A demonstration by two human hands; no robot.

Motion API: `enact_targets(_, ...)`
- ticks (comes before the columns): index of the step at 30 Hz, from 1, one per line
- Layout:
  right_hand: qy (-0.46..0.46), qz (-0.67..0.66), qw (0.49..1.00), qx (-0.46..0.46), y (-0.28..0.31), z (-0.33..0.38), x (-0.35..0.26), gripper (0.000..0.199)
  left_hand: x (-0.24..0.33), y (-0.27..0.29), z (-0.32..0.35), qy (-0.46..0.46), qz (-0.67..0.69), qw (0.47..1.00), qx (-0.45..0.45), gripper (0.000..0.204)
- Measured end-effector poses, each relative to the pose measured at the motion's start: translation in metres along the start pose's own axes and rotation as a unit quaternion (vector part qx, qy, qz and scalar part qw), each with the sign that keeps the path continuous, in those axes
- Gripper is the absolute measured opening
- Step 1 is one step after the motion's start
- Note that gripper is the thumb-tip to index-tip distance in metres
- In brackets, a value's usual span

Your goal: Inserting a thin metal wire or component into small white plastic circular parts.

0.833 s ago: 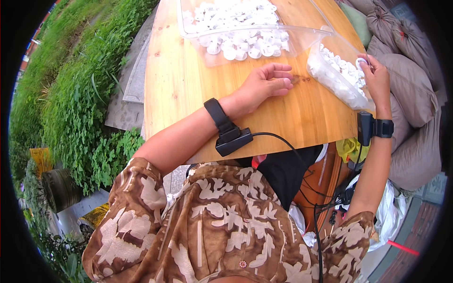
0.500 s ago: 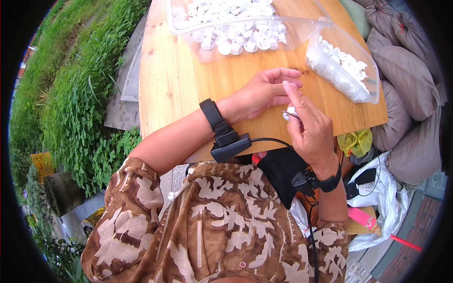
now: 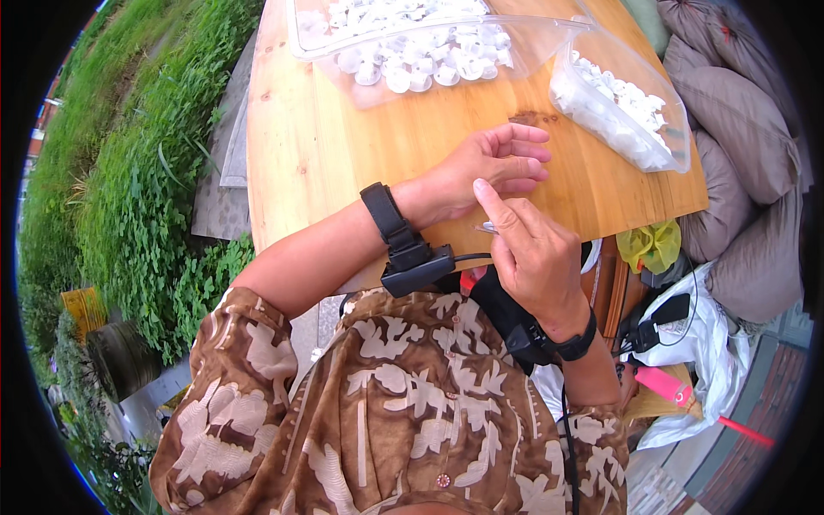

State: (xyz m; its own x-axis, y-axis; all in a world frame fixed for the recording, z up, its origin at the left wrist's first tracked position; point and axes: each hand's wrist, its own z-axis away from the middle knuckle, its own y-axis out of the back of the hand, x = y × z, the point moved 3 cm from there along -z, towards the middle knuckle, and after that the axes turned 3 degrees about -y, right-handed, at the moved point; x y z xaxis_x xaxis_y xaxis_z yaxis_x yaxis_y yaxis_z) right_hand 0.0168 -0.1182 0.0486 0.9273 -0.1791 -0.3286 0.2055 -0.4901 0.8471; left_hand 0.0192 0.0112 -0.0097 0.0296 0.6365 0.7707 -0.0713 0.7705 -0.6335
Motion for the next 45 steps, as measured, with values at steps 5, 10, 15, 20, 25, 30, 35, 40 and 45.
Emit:
enact_targets(5, -0.212, -0.270, 0.939, -0.005, 0.015, 0.002, 0.019, 0.038, 0.008, -0.004, 0.012, 0.000, -0.037, 0.999, -0.004, 0.036)
enact_targets(10, -0.296, -0.422, 0.857, 0.032, 0.019, 0.009, 0.051, 0.017, 0.010, -0.020, 0.033, 0.006, -0.068, 0.997, -0.041, 0.036)
enact_targets(15, -0.240, -0.275, 0.931, -0.019, 0.017, 0.007, 0.055, 0.016, 0.001, -0.015, 0.032, -0.030, -0.135, 0.990, -0.018, 0.037)
enact_targets(20, -0.308, -0.397, 0.864, 0.016, 0.021, 0.011, 0.059, 0.017, -0.002, -0.009, 0.031, -0.003, -0.036, 0.999, 0.019, 0.032)
enact_targets(25, -0.316, -0.452, 0.834, 0.026, 0.014, 0.014, 0.052, 0.012, -0.005, -0.007, 0.032, -0.038, -0.046, 0.998, 0.023, 0.029)
enact_targets(30, -0.325, -0.443, 0.835, -0.018, 0.021, 0.007, 0.059, 0.009, 0.007, -0.007, 0.035, -0.011, -0.094, 0.995, 0.016, 0.028)
enact_targets(35, -0.298, -0.389, 0.870, -0.050, 0.021, 0.000, 0.059, 0.011, 0.003, -0.003, 0.033, 0.013, -0.080, 0.997, 0.012, 0.032)
enact_targets(40, -0.239, -0.348, 0.905, -0.055, 0.019, -0.001, 0.062, 0.013, 0.000, -0.001, 0.032, 0.030, -0.088, 0.996, -0.006, 0.028)
enact_targets(45, -0.287, -0.405, 0.868, -0.006, 0.019, -0.003, 0.049, 0.016, -0.001, -0.005, 0.034, -0.002, 0.004, 0.999, 0.041, 0.027)
